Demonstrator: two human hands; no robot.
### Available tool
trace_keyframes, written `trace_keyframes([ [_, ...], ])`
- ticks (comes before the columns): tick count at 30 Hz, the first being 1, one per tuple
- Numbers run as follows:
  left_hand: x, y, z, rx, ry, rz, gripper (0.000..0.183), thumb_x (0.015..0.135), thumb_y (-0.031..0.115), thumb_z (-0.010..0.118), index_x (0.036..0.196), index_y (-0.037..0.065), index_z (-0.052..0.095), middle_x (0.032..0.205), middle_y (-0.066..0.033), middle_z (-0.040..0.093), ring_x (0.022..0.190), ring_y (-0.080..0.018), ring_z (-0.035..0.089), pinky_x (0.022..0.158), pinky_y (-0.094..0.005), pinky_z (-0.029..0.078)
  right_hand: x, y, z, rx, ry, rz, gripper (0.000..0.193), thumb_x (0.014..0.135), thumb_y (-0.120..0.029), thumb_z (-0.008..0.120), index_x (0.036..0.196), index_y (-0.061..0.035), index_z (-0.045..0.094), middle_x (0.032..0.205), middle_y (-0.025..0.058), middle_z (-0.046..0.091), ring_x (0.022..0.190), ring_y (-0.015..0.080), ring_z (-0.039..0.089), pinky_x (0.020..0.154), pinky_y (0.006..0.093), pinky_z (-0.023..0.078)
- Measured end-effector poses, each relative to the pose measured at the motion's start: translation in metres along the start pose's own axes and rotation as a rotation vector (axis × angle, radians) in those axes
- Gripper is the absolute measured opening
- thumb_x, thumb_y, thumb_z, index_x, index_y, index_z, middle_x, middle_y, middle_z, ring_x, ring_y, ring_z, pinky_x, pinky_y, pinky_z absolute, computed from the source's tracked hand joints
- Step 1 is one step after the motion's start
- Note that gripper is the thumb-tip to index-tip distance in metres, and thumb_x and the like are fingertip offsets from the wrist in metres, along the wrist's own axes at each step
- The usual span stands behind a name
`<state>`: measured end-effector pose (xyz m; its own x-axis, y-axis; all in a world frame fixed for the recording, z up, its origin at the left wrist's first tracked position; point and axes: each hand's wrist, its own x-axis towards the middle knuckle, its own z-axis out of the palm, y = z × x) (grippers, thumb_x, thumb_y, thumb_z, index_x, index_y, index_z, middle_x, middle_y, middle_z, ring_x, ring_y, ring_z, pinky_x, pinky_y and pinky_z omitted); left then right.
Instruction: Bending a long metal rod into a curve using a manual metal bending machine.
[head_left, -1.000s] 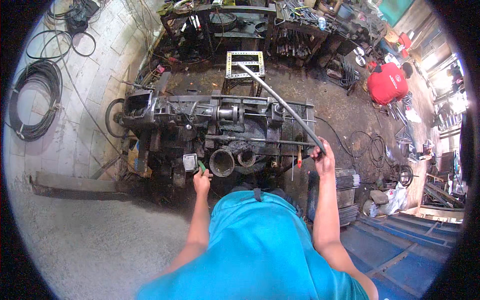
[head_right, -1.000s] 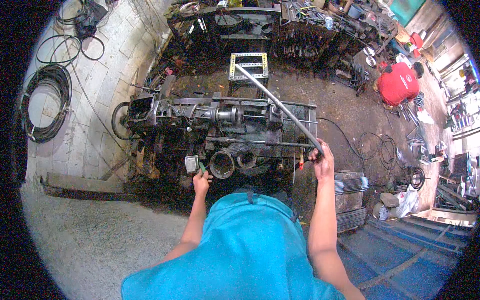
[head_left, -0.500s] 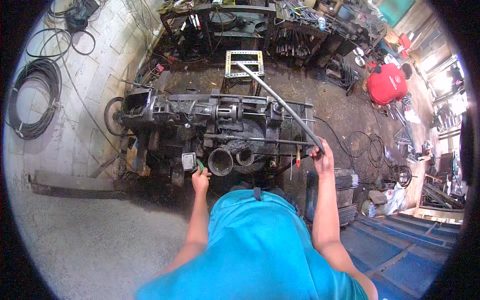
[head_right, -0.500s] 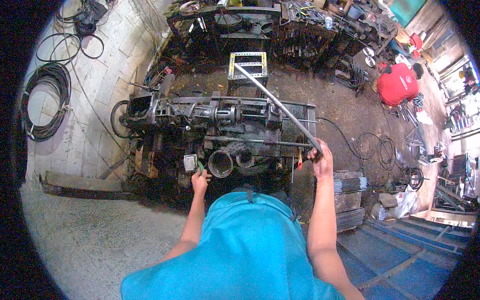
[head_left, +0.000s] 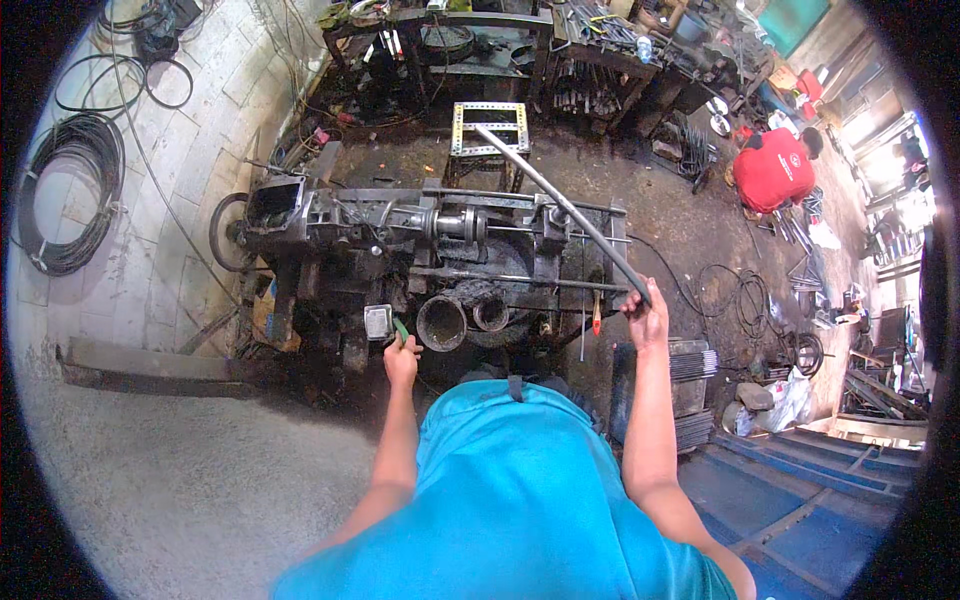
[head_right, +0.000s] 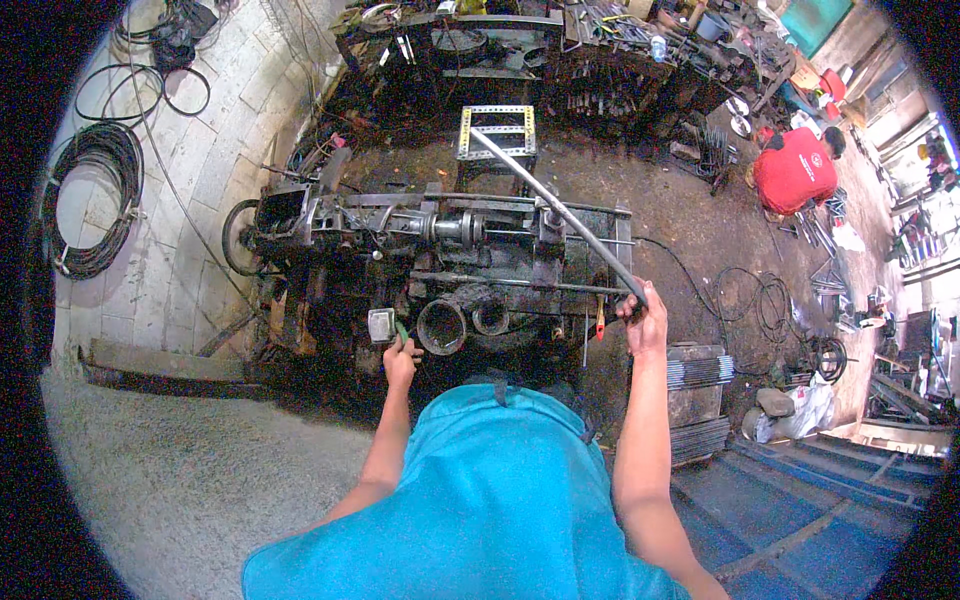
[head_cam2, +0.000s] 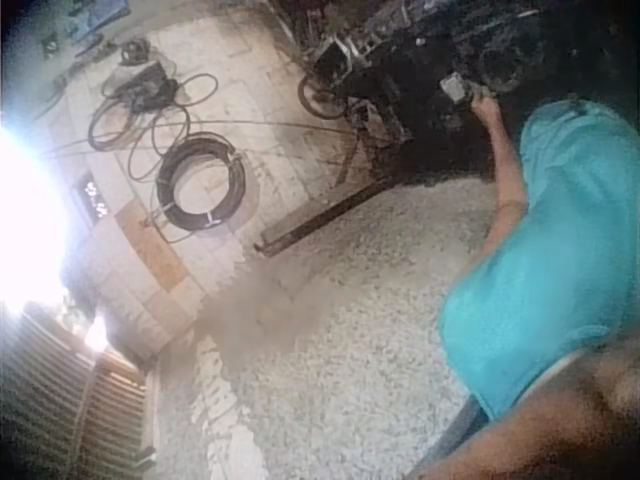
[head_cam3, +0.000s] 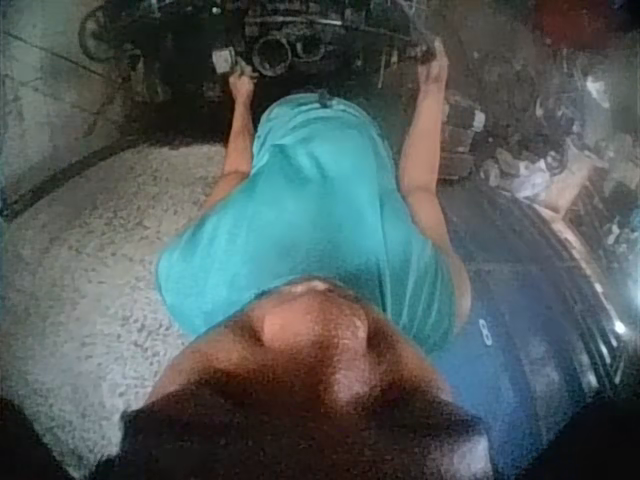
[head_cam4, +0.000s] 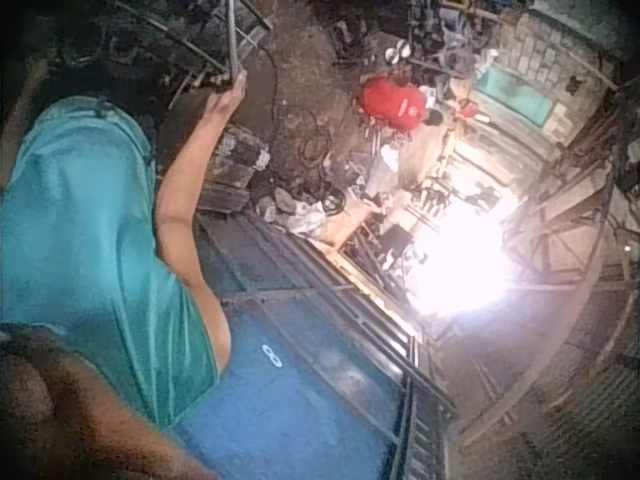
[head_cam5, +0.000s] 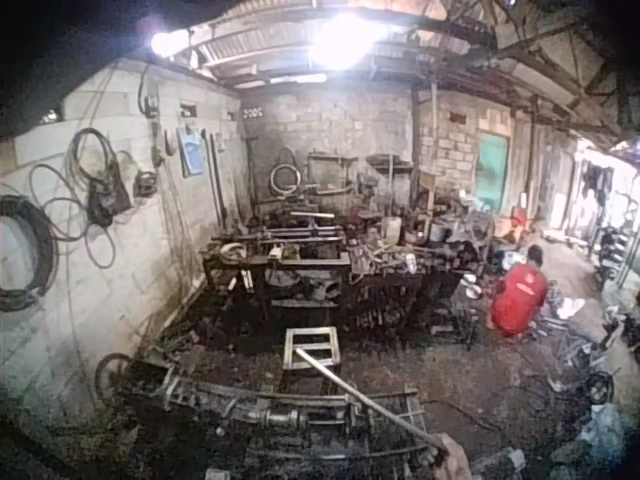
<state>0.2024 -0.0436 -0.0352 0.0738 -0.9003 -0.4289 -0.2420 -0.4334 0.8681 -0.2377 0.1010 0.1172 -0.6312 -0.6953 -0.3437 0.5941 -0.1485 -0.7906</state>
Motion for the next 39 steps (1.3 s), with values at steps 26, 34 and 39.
trace_keyframes([
  [26,0.001,0.003,-0.001,0.067,-0.031,-0.078,0.046,0.092,0.015,0.059,0.13,-0.009,0.048,0.085,-0.0119,0.067,0.069,-0.0162,0.066,0.059,-0.0285,0.051,0.004,0.001,-0.012,-0.017,-0.005,-0.024,0.037,0.097,-0.032,0.051,0.113,0.0008,0.057,0.069,0.0011,0.049,0.062,0.0132,0.047,0.061,0.0311,0.043],
  [34,-0.001,0.014,-0.001,0.181,-0.006,-0.024,0.04,0.087,0.016,0.061,0.121,-0.004,0.058,0.077,-0.0123,0.069,0.067,-0.015,0.065,0.061,-0.0297,0.05,0.002,0.005,-0.012,-0.008,0.004,-0.026,0.039,0.095,-0.033,0.053,0.112,0.0012,0.057,0.068,0.0017,0.049,0.061,0.0135,0.047,0.061,0.0315,0.044],
  [39,-0.001,0.01,-0.001,0.154,0.001,-0.043,0.039,0.087,0.016,0.061,0.12,-0.004,0.059,0.077,-0.0125,0.069,0.067,-0.0152,0.065,0.061,-0.0299,0.05,0.005,0.004,-0.017,-0.026,-0.005,-0.02,0.039,0.094,-0.033,0.054,0.111,0.0015,0.058,0.069,0.0023,0.05,0.06,0.0139,0.048,0.059,0.0313,0.044],
])
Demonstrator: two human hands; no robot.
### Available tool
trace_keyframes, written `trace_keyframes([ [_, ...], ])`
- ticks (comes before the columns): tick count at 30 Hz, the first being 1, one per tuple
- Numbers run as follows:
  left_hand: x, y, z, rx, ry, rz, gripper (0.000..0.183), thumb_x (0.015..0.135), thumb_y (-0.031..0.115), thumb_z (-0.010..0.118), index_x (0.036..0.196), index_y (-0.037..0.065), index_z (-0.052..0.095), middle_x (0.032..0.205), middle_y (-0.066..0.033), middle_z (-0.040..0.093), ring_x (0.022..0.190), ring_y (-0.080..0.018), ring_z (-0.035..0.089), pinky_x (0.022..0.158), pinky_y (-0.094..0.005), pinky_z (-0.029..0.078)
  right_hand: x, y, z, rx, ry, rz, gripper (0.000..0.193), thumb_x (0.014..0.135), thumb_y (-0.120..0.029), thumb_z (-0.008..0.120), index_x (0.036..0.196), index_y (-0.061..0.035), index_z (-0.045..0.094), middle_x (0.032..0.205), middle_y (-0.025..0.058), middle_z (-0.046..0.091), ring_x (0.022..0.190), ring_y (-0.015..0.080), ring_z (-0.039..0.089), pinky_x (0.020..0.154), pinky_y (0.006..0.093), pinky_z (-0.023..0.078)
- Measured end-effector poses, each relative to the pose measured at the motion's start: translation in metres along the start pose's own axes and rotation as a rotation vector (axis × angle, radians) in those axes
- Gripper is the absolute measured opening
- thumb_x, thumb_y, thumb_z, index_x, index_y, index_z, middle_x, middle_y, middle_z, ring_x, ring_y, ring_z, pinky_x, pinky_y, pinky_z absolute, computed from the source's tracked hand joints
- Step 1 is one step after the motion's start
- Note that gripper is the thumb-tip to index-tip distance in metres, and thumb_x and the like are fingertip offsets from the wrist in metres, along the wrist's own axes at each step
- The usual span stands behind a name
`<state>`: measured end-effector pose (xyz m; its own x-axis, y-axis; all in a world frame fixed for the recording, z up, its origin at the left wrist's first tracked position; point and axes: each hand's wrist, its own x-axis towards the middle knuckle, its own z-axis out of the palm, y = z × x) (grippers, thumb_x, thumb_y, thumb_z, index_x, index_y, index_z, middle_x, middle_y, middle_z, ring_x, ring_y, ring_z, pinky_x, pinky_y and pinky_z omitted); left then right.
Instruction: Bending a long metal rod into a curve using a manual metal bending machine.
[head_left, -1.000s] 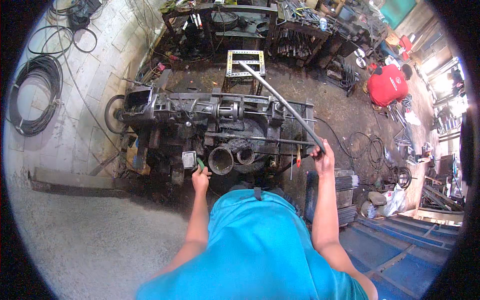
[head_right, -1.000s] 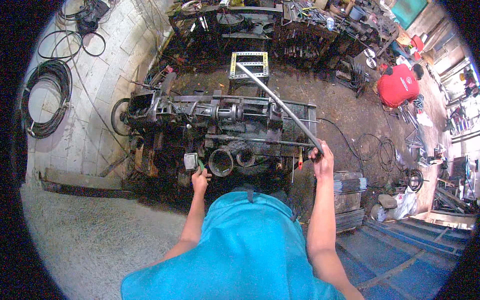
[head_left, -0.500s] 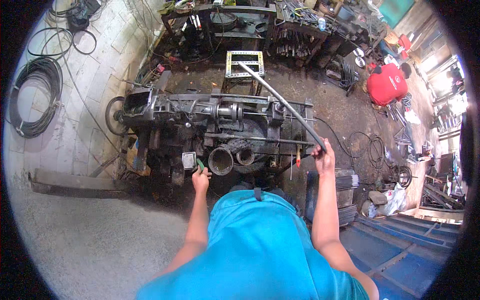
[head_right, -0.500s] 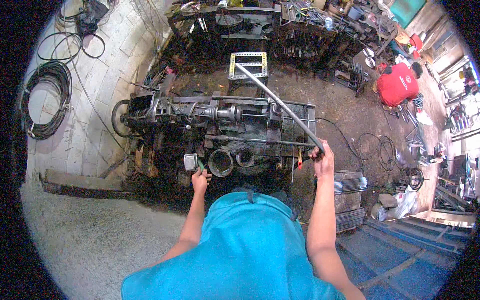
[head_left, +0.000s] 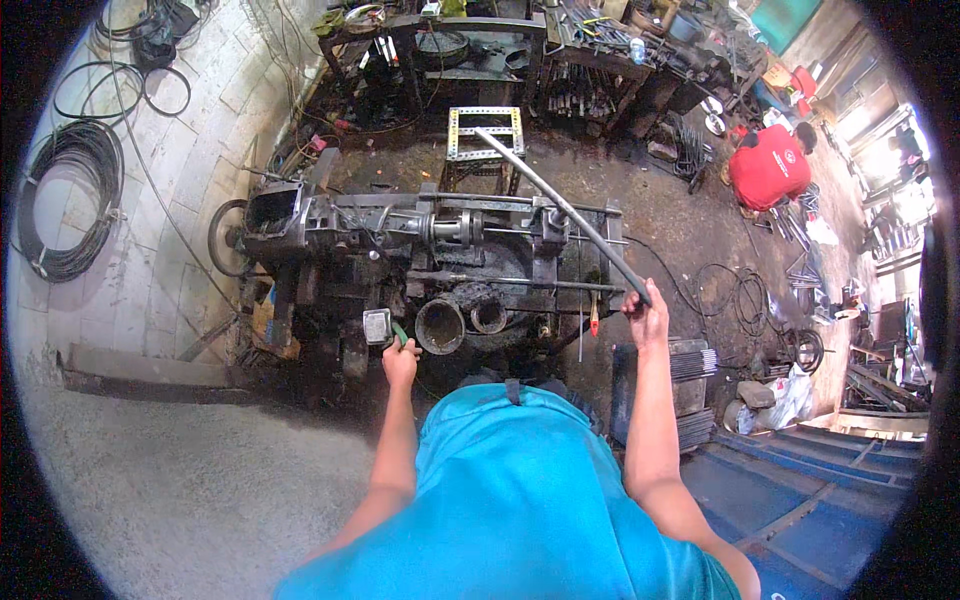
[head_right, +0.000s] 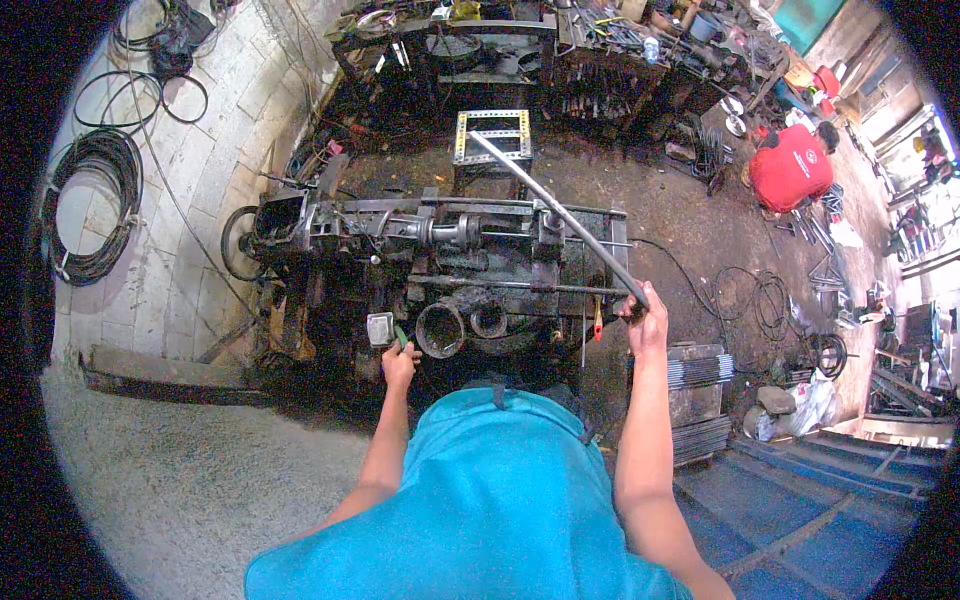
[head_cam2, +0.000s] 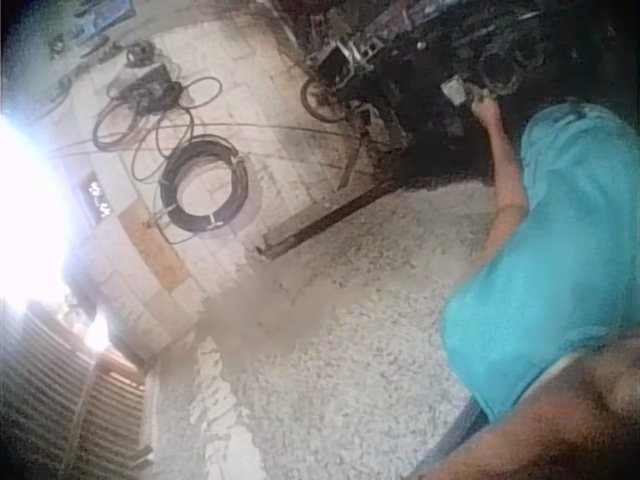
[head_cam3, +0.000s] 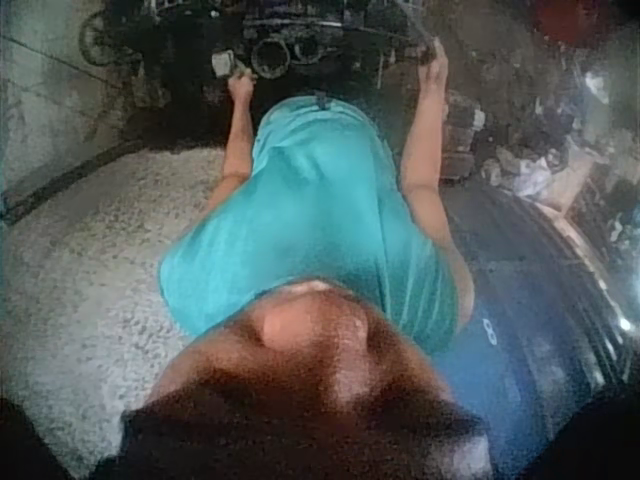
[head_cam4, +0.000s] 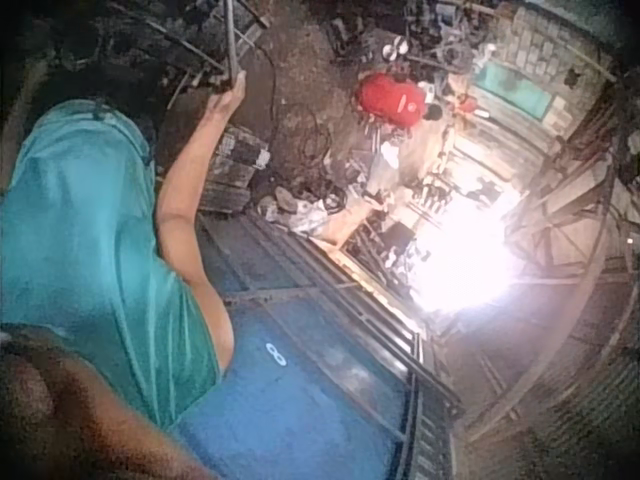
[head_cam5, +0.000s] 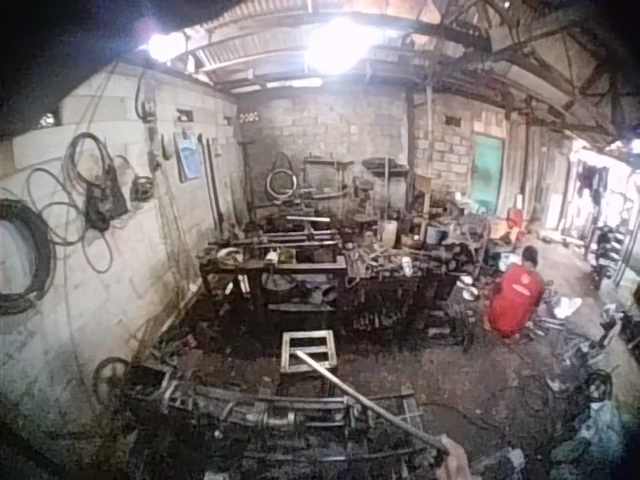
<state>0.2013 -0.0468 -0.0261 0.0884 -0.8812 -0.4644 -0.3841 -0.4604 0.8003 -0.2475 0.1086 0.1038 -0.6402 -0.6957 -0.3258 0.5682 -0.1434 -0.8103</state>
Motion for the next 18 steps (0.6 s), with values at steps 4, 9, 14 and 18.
trace_keyframes([
  [4,-0.005,0.008,0.001,-0.014,-0.008,-0.021,0.038,0.09,0.014,0.06,0.122,-0.005,0.057,0.079,-0.0116,0.069,0.069,-0.0157,0.066,0.061,-0.0296,0.051,-0.003,-0.003,0.002,-0.037,0.046,0.015,0.039,0.095,-0.033,0.054,0.111,0.002,0.059,0.069,0.0024,0.051,0.06,0.014,0.049,0.059,0.0307,0.044],
  [9,-0.002,-0.001,0.0,-0.074,-0.01,-0.007,0.04,0.09,0.013,0.06,0.125,-0.005,0.055,0.083,-0.0106,0.068,0.07,-0.0151,0.066,0.061,-0.0292,0.051,-0.002,-0.001,0.003,0.008,0.018,0.002,0.037,0.095,-0.032,0.053,0.111,0.0017,0.059,0.07,0.0019,0.052,0.06,0.0129,0.049,0.058,0.0299,0.044],
  [14,-0.006,0.007,0.0,-0.042,-0.016,-0.031,0.039,0.09,0.013,0.06,0.125,-0.003,0.056,0.085,-0.0101,0.068,0.07,-0.0151,0.067,0.06,-0.0289,0.051,-0.005,-0.001,0.002,0.019,0.035,0.007,0.036,0.095,-0.031,0.054,0.11,0.0014,0.059,0.07,0.0016,0.052,0.061,0.0119,0.049,0.057,0.0284,0.043],
  [18,0.0,-0.004,-0.001,-0.039,-0.009,-0.031,0.04,0.09,0.013,0.059,0.126,-0.003,0.055,0.085,-0.01,0.068,0.07,-0.0154,0.067,0.059,-0.0289,0.051,-0.007,-0.001,0.006,0.009,0.04,0.003,0.036,0.095,-0.031,0.053,0.11,0.0015,0.058,0.07,0.0013,0.052,0.059,0.0116,0.049,0.057,0.0279,0.044],
])
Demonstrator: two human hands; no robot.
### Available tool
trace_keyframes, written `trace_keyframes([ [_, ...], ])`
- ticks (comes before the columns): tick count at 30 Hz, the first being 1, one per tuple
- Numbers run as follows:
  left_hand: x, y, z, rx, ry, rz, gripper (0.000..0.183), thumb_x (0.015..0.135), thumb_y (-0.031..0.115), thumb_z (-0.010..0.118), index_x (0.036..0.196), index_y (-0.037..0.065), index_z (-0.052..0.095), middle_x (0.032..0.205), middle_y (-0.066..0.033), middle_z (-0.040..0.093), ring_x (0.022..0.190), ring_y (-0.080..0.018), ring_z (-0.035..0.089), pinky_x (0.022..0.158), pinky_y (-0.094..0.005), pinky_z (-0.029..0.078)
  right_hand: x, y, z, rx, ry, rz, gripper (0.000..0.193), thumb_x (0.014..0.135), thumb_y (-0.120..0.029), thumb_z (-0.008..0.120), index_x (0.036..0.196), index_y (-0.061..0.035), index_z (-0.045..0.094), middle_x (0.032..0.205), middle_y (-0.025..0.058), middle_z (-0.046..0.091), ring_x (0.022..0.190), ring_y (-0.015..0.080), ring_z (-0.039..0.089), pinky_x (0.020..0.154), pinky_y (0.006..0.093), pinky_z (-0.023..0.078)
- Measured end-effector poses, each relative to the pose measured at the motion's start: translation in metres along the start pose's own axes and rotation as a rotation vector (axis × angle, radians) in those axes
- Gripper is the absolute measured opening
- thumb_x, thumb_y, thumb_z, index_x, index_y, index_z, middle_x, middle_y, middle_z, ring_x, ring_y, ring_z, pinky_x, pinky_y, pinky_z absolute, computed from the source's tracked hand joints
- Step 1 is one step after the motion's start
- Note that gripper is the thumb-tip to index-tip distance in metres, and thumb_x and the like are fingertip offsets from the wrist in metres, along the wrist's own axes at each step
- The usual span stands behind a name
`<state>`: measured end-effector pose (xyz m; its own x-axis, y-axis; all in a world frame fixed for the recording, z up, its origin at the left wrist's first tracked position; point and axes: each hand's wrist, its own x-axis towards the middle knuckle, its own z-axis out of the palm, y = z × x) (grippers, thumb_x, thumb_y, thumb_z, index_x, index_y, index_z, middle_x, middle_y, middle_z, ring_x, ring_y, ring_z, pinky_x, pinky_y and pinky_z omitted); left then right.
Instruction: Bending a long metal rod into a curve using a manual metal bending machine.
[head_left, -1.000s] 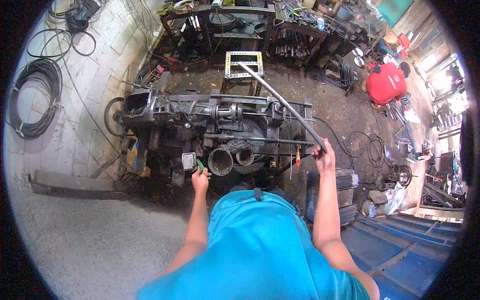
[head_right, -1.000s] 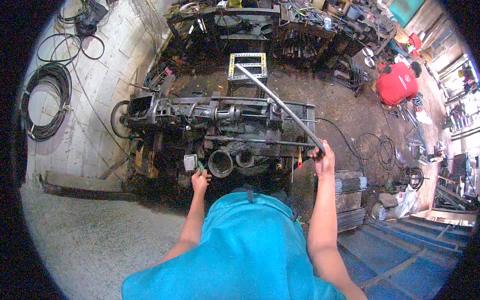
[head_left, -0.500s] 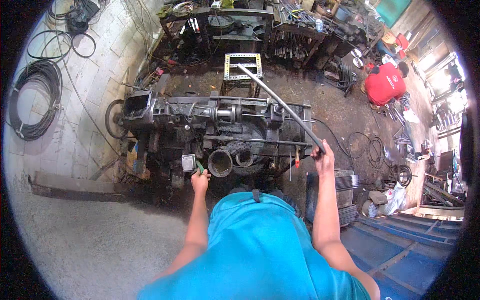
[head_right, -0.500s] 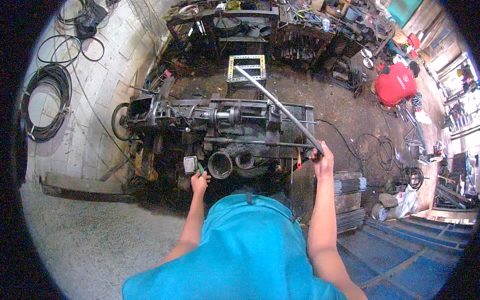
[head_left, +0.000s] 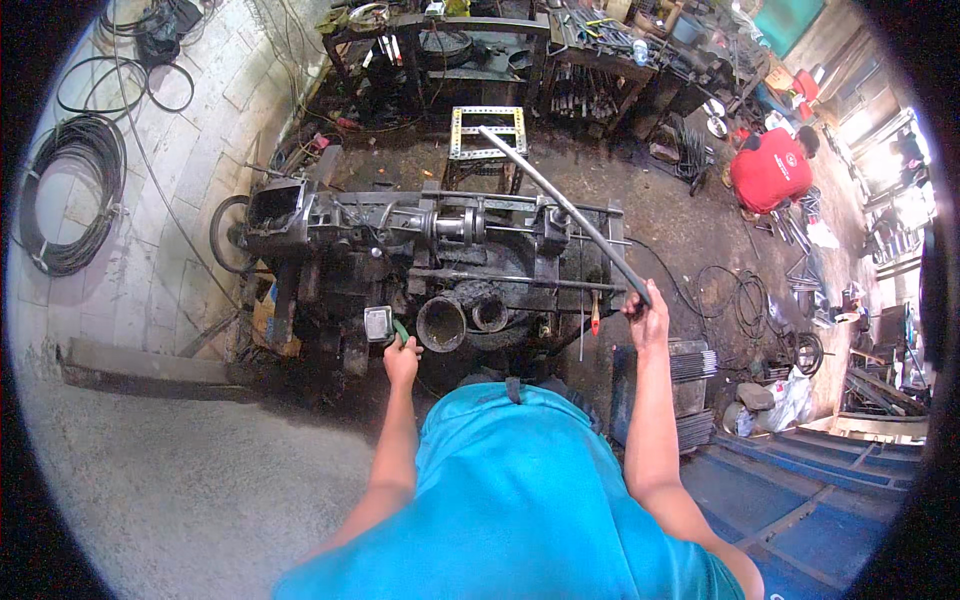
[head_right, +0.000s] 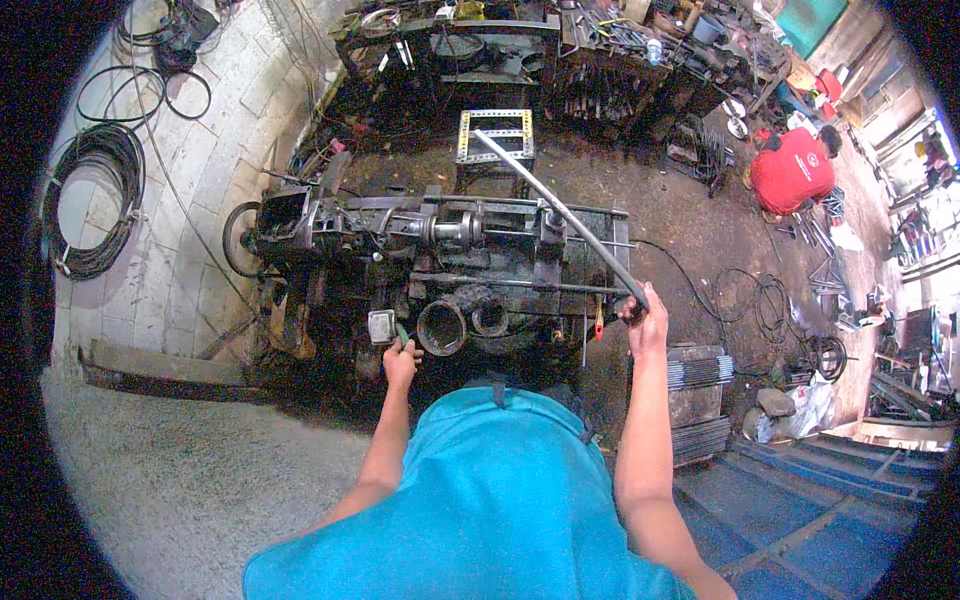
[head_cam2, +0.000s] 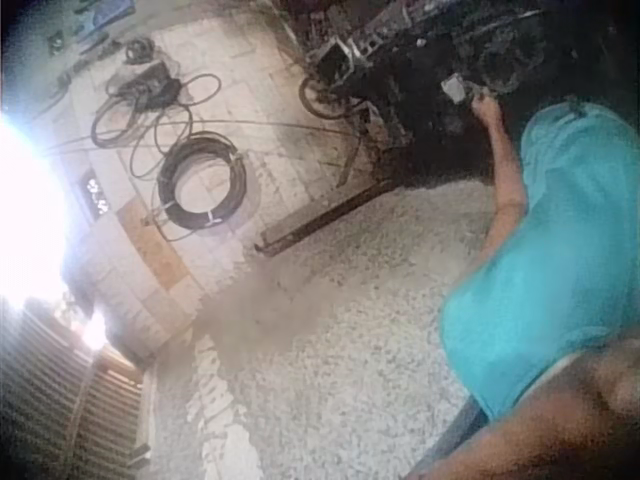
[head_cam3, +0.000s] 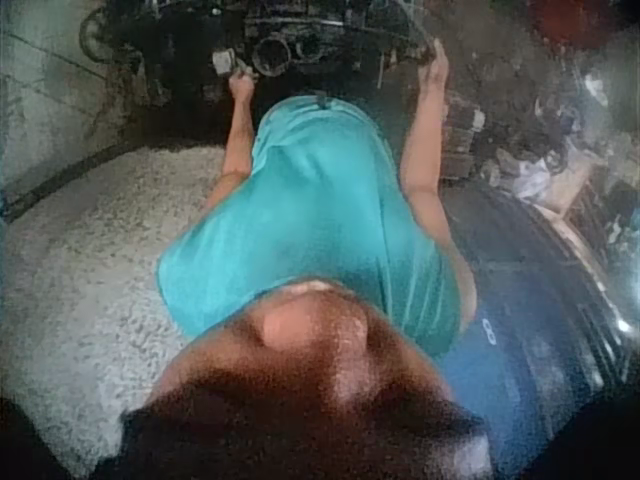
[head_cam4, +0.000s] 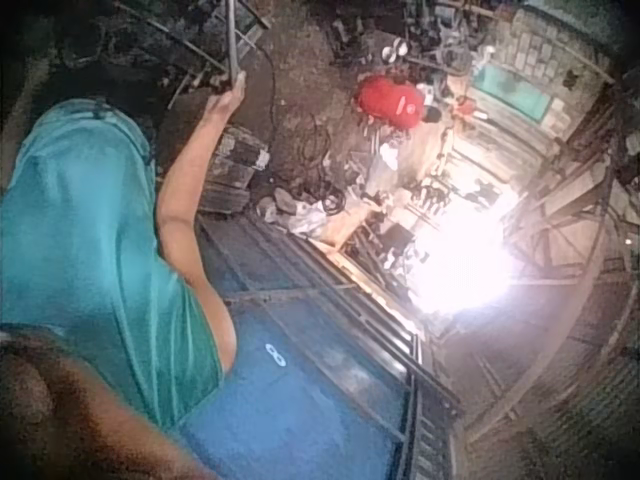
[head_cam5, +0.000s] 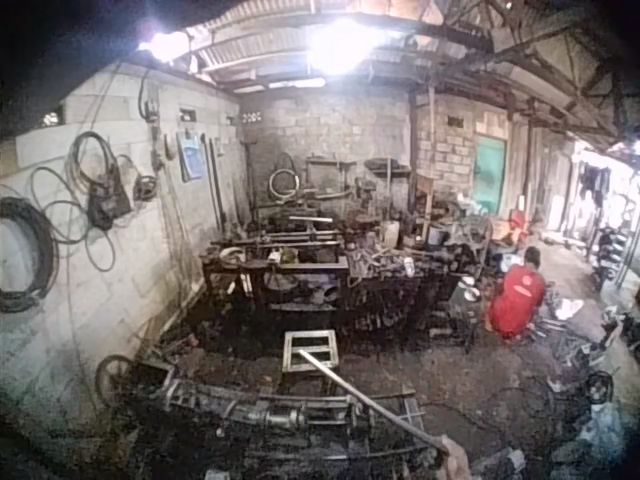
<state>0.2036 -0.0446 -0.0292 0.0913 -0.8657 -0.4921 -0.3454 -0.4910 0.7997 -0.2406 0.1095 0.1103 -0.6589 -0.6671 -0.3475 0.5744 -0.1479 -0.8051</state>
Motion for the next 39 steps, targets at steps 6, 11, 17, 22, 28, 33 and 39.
trace_keyframes([
  [6,-0.005,0.011,0.0,0.046,-0.017,-0.023,0.042,0.09,0.014,0.06,0.127,-0.003,0.054,0.082,-0.0114,0.069,0.07,-0.0156,0.067,0.06,-0.0289,0.051,0.0,-0.002,-0.002,-0.035,0.029,-0.005,0.037,0.096,-0.031,0.053,0.11,0.0019,0.058,0.069,0.0011,0.052,0.058,0.0119,0.049,0.057,0.0284,0.044],
  [11,0.002,0.0,0.002,0.022,0.029,0.018,0.038,0.092,0.02,0.058,0.125,0.001,0.057,0.077,-0.0083,0.069,0.057,-0.0131,0.06,0.046,-0.0261,0.044,-0.002,-0.003,0.0,-0.042,0.008,-0.011,0.038,0.096,-0.032,0.053,0.111,0.002,0.057,0.07,0.0011,0.051,0.06,0.012,0.049,0.058,0.0285,0.044],
  [17,0.002,0.01,-0.006,-0.074,-0.06,-0.169,0.028,0.088,0.015,0.058,0.111,0.001,0.064,0.079,-0.0088,0.07,0.062,-0.0145,0.063,0.051,-0.0289,0.046,-0.005,-0.005,0.004,-0.05,0.011,0.002,0.037,0.095,-0.032,0.053,0.111,0.001,0.058,0.066,-0.0007,0.046,0.058,0.011,0.046,0.058,0.0287,0.044],
  [22,0.01,0.002,-0.016,-0.063,-0.103,-0.25,0.032,0.088,0.016,0.057,0.118,0.006,0.063,0.081,-0.007,0.07,0.061,-0.0138,0.061,0.047,-0.0293,0.043,-0.004,-0.005,0.002,0.002,0.07,0.062,0.028,0.095,-0.033,0.053,0.104,-0.0068,0.06,0.057,-0.0055,0.035,0.05,0.0092,0.035,0.055,0.0285,0.038],
  [28,0.024,-0.045,-0.023,0.26,-0.246,-0.357,0.02,0.087,0.019,0.061,0.096,0.005,0.072,0.075,-0.0074,0.07,0.06,-0.0157,0.061,0.048,-0.0332,0.045,-0.009,-0.015,0.008,-0.032,0.135,0.048,0.032,0.094,-0.031,0.055,0.102,-0.0006,0.063,0.057,-0.0036,0.039,0.047,0.0096,0.038,0.052,0.0298,0.039],
  [33,-0.002,-0.016,-0.01,0.669,0.012,-0.42,0.041,0.075,0.042,0.072,0.083,0.002,0.072,0.076,-0.0094,0.071,0.071,-0.0217,0.069,0.07,-0.0355,0.052,-0.003,-0.027,-0.006,-0.624,0.244,-0.029,0.031,0.094,-0.03,0.054,0.091,-0.0018,0.066,0.061,0.0009,0.054,0.051,0.0096,0.049,0.049,0.0284,0.041],
  [39,0.052,-0.088,-0.008,0.615,-0.06,-0.418,0.037,0.077,0.036,0.07,0.09,0.001,0.072,0.084,-0.0105,0.072,0.074,-0.0226,0.069,0.07,-0.0378,0.053,0.005,-0.048,0.039,-1.637,0.059,-0.286,0.047,0.085,-0.046,0.06,0.085,0.0003,0.065,0.082,0.0271,0.063,0.083,0.0444,0.062,0.072,0.0476,0.048],
])
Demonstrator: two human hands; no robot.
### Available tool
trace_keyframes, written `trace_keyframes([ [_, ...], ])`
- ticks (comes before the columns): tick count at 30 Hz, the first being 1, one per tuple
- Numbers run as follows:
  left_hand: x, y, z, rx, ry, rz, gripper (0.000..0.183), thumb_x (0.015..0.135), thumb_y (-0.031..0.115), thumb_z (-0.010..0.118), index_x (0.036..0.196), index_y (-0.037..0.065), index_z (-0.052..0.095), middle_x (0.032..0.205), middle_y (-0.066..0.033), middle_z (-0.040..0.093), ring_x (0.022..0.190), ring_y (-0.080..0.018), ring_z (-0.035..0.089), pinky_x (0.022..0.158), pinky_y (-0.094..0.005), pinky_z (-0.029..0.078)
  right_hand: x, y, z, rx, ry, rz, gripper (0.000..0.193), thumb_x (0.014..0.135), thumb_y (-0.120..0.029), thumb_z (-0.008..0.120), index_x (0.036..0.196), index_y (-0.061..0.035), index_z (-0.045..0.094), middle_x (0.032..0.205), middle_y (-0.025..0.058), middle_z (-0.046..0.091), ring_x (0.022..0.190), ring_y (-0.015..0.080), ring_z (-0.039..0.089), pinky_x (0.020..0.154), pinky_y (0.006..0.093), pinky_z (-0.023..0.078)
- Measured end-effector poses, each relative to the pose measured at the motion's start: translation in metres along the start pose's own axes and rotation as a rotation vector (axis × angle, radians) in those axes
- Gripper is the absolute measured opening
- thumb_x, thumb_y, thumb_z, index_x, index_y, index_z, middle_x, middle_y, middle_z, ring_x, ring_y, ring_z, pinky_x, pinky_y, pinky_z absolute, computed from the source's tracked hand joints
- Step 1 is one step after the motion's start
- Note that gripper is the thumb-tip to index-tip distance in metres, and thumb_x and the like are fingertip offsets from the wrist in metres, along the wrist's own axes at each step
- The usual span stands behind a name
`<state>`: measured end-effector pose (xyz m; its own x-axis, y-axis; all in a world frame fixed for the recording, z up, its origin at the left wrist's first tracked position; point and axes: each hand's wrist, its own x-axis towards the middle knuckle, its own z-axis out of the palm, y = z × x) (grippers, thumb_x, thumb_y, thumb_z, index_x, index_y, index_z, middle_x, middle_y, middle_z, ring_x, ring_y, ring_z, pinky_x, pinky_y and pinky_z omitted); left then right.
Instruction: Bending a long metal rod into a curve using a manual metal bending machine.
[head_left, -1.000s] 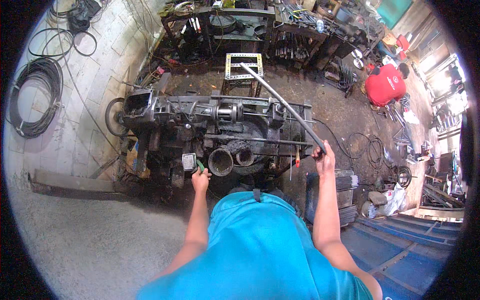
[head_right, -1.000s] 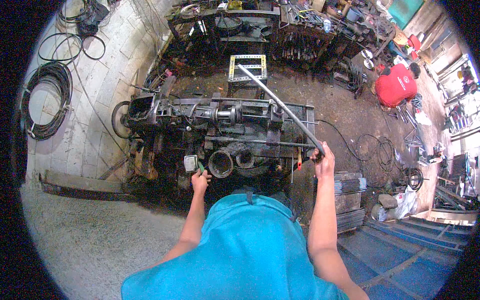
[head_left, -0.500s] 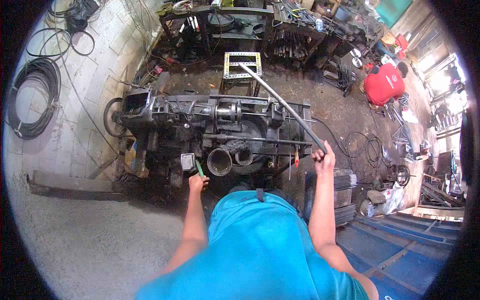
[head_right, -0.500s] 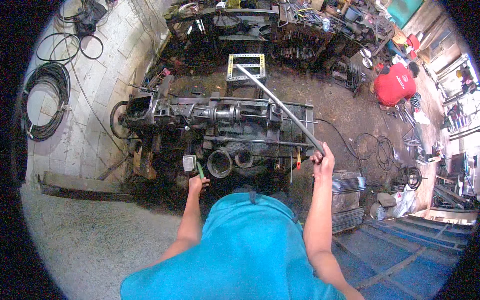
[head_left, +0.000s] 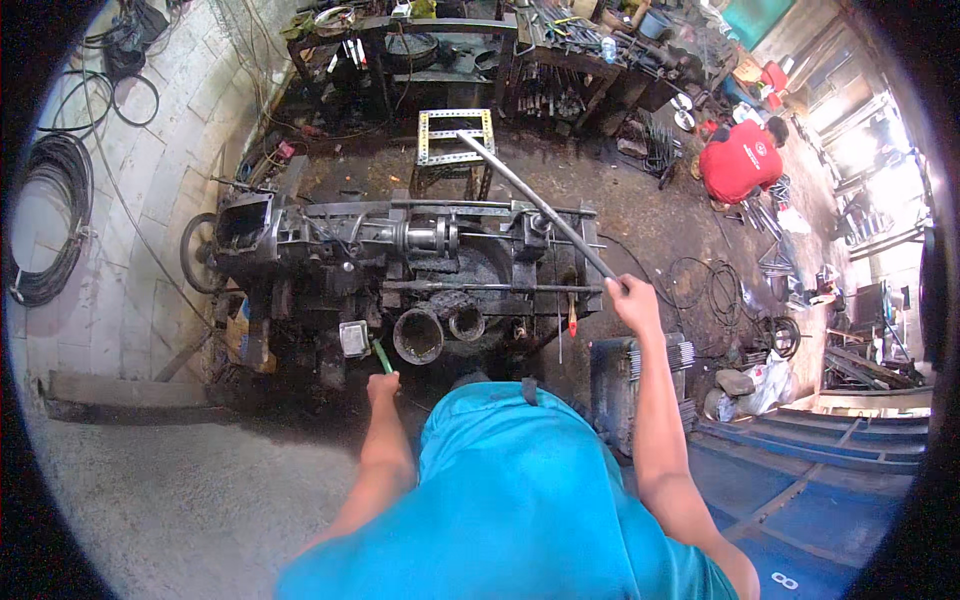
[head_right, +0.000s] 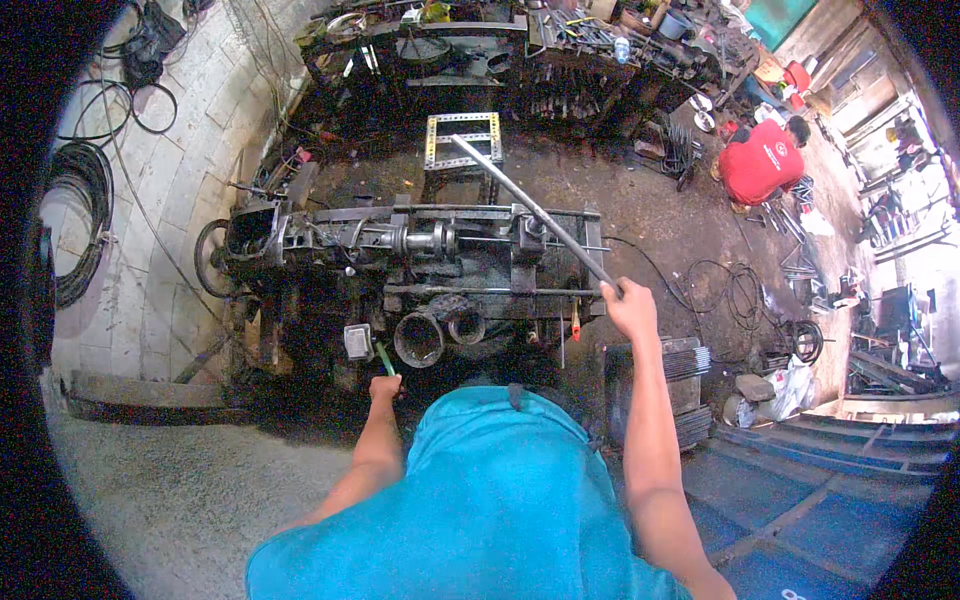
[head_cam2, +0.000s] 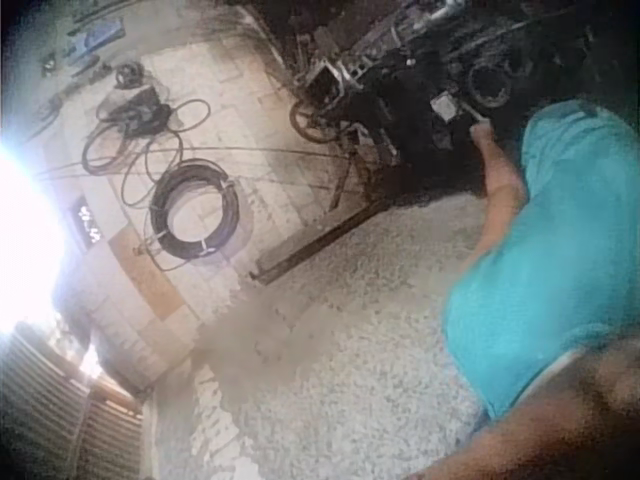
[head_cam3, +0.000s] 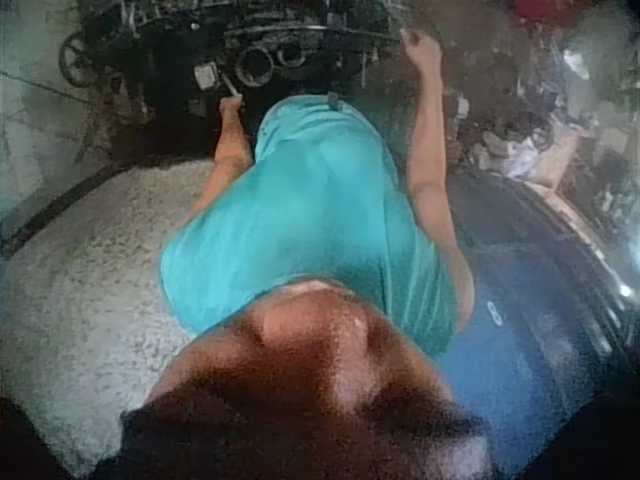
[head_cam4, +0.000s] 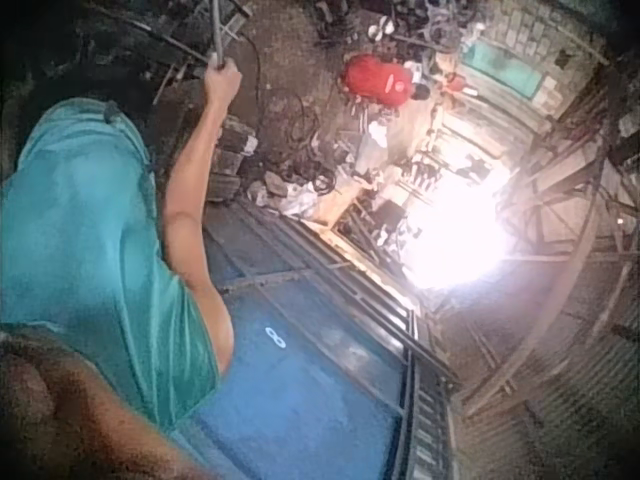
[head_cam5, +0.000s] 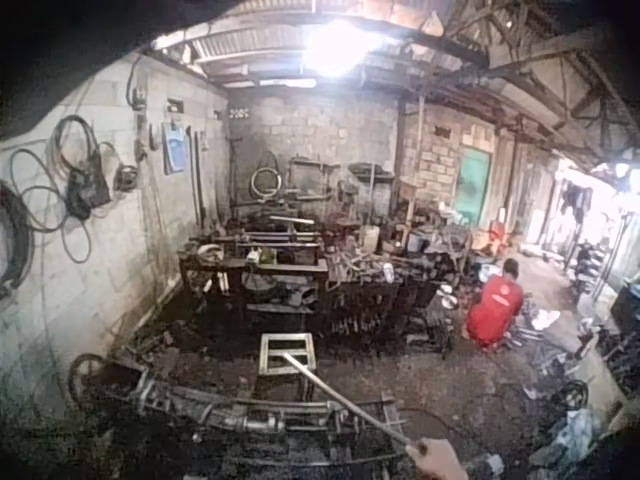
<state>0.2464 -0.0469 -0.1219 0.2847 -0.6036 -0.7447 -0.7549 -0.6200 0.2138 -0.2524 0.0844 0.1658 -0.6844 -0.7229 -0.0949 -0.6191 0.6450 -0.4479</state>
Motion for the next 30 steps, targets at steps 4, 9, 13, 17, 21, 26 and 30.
trace_keyframes([
  [4,-0.019,0.029,-0.003,-0.077,-0.006,-0.006,0.037,0.079,0.031,0.066,0.095,-0.003,0.069,0.087,-0.013,0.071,0.074,-0.0243,0.069,0.065,-0.0375,0.054,0.011,-0.021,0.002,-0.041,-0.033,-0.049,0.052,0.086,-0.051,0.056,0.089,-0.0004,0.065,0.084,0.0267,0.064,0.086,0.044,0.062,0.076,0.0484,0.048],
  [9,-0.008,0.014,0.011,-0.246,-0.036,-0.091,0.038,0.084,0.033,0.061,0.097,-0.003,0.068,0.084,-0.0137,0.07,0.069,-0.0234,0.069,0.06,-0.0372,0.054,0.015,-0.034,-0.002,-0.108,-0.082,0.017,0.056,0.088,-0.054,0.053,0.09,0.0003,0.065,0.086,0.0269,0.064,0.088,0.045,0.062,0.077,0.0499,0.048],
  [13,-0.035,0.028,-0.003,-0.322,-0.06,-0.025,0.039,0.091,0.035,0.054,0.095,-0.003,0.065,0.078,-0.0116,0.069,0.061,-0.0205,0.067,0.051,-0.0363,0.052,0.016,-0.023,-0.009,-0.172,-0.085,0.049,0.054,0.089,-0.054,0.052,0.09,-0.0022,0.065,0.083,0.0276,0.064,0.085,0.0463,0.061,0.074,0.0517,0.048],
  [17,-0.015,0.007,0.002,-0.348,-0.101,0.018,0.038,0.094,0.034,0.051,0.098,-0.002,0.064,0.079,-0.0107,0.069,0.06,-0.018,0.066,0.048,-0.0344,0.05,0.021,0.009,-0.016,-0.247,0.025,-0.044,0.054,0.089,-0.055,0.051,0.089,-0.0028,0.065,0.08,0.0267,0.064,0.083,0.0461,0.061,0.073,0.051,0.049],
  [21,-0.009,-0.008,0.01,-0.435,-0.123,0.03,0.037,0.095,0.033,0.049,0.107,0.001,0.063,0.081,-0.0096,0.069,0.061,-0.0177,0.066,0.048,-0.0334,0.049,0.025,0.054,-0.031,-0.262,0.078,-0.017,0.053,0.09,-0.054,0.051,0.089,-0.003,0.065,0.078,0.0265,0.063,0.082,0.0458,0.062,0.072,0.0501,0.049],
  [26,-0.015,-0.002,0.008,-0.413,-0.131,0.074,0.038,0.094,0.033,0.049,0.113,0.003,0.061,0.084,-0.0082,0.069,0.062,-0.0182,0.066,0.051,-0.0336,0.051,0.032,0.086,-0.037,-0.181,0.075,0.041,0.051,0.089,-0.053,0.053,0.092,-0.0048,0.067,0.076,0.0255,0.062,0.078,0.0434,0.062,0.069,0.0484,0.047],
  [30,-0.02,0.001,0.003,-0.389,-0.129,0.033,0.038,0.092,0.033,0.05,0.114,0.003,0.06,0.082,-0.008,0.069,0.066,-0.017,0.067,0.053,-0.0332,0.051,0.038,0.087,-0.041,-0.196,0.105,0.031,0.05,0.087,-0.053,0.058,0.083,-0.0042,0.066,0.072,0.0245,0.061,0.073,0.0425,0.061,0.067,0.0464,0.047],
])
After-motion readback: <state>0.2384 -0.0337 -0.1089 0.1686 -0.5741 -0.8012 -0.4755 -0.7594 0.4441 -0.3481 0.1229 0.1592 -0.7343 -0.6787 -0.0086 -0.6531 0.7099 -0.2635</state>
